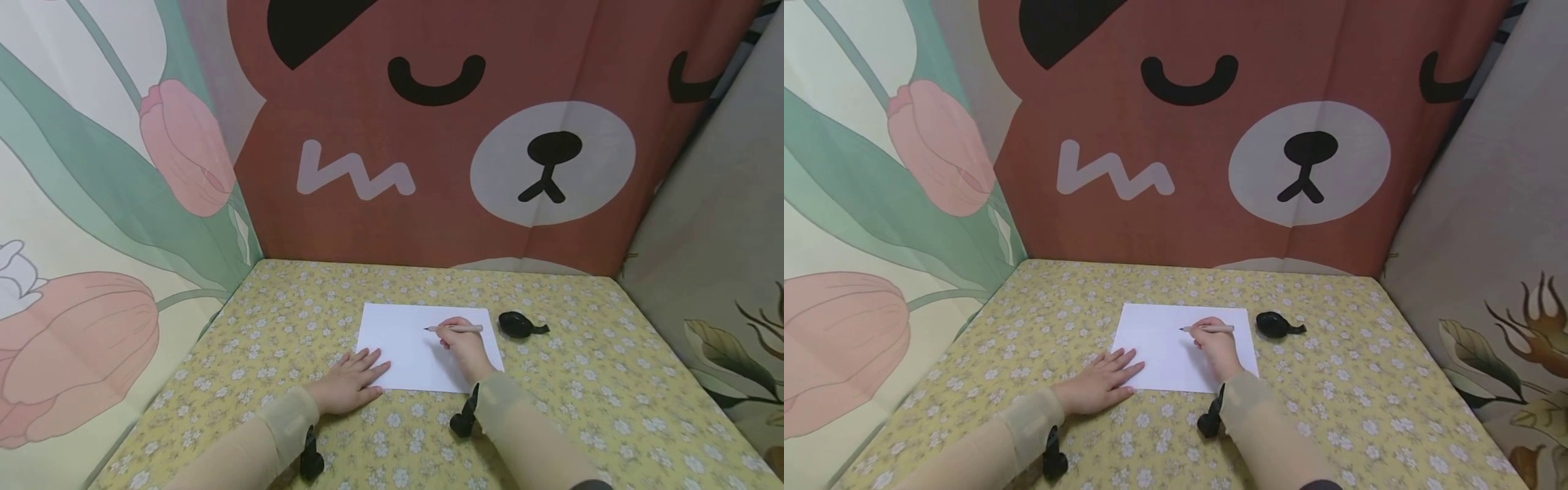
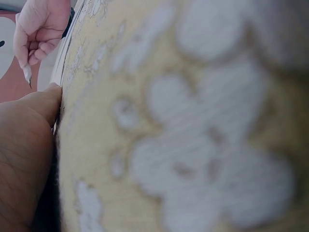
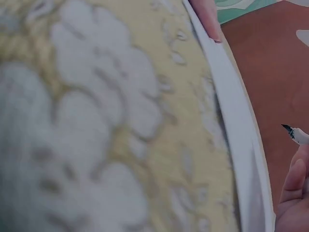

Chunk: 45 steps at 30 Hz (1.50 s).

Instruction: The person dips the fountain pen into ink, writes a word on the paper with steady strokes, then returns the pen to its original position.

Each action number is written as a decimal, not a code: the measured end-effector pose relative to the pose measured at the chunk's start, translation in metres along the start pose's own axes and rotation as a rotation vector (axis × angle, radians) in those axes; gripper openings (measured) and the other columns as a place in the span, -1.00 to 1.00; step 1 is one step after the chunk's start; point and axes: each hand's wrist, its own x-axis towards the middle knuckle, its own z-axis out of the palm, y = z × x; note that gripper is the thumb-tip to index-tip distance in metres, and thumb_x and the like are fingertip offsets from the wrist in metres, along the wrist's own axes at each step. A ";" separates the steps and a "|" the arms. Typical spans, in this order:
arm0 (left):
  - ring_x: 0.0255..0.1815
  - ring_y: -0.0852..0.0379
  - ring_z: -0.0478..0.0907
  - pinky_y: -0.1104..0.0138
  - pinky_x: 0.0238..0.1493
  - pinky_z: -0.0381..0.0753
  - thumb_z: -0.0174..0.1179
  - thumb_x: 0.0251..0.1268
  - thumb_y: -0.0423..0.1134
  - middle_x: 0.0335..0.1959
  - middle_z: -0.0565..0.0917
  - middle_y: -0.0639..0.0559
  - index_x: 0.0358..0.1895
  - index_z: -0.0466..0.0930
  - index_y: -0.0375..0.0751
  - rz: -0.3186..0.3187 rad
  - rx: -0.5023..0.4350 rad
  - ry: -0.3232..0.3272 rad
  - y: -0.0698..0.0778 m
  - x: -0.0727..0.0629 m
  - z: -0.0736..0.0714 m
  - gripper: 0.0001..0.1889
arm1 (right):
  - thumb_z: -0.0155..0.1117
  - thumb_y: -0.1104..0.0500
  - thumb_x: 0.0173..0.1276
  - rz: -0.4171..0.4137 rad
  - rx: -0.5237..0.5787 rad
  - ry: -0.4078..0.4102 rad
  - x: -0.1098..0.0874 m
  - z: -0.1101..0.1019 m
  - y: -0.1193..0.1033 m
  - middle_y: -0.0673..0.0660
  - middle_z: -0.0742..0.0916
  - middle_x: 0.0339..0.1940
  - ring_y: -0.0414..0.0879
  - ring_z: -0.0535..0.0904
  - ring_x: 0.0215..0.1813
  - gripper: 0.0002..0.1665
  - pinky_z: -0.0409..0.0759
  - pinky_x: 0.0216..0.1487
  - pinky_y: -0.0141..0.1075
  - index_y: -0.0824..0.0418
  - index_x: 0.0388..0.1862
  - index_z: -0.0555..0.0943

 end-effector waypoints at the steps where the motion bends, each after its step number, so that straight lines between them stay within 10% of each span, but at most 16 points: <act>1: 0.56 -0.02 -0.28 -0.08 0.47 -0.26 -0.28 0.53 0.20 0.58 -0.20 0.06 0.56 -0.07 0.17 -0.001 -0.001 -0.002 0.000 0.000 0.000 -0.38 | 0.32 0.17 0.29 0.005 -0.009 -0.004 0.000 0.002 0.002 0.14 0.61 -0.45 -0.03 0.49 -0.40 -0.79 0.43 -0.34 -0.27 0.29 -0.21 0.55; 45: 0.56 -0.05 -0.26 -0.09 0.47 -0.24 -0.26 0.53 0.18 0.58 -0.16 0.02 0.55 -0.01 0.11 0.003 -0.010 0.006 0.001 0.000 -0.003 -0.38 | 0.35 0.09 0.26 -0.015 -0.233 -0.026 0.002 0.024 0.018 0.11 0.63 -0.44 -0.03 0.50 -0.38 -0.83 0.47 -0.27 -0.24 0.17 -0.30 0.62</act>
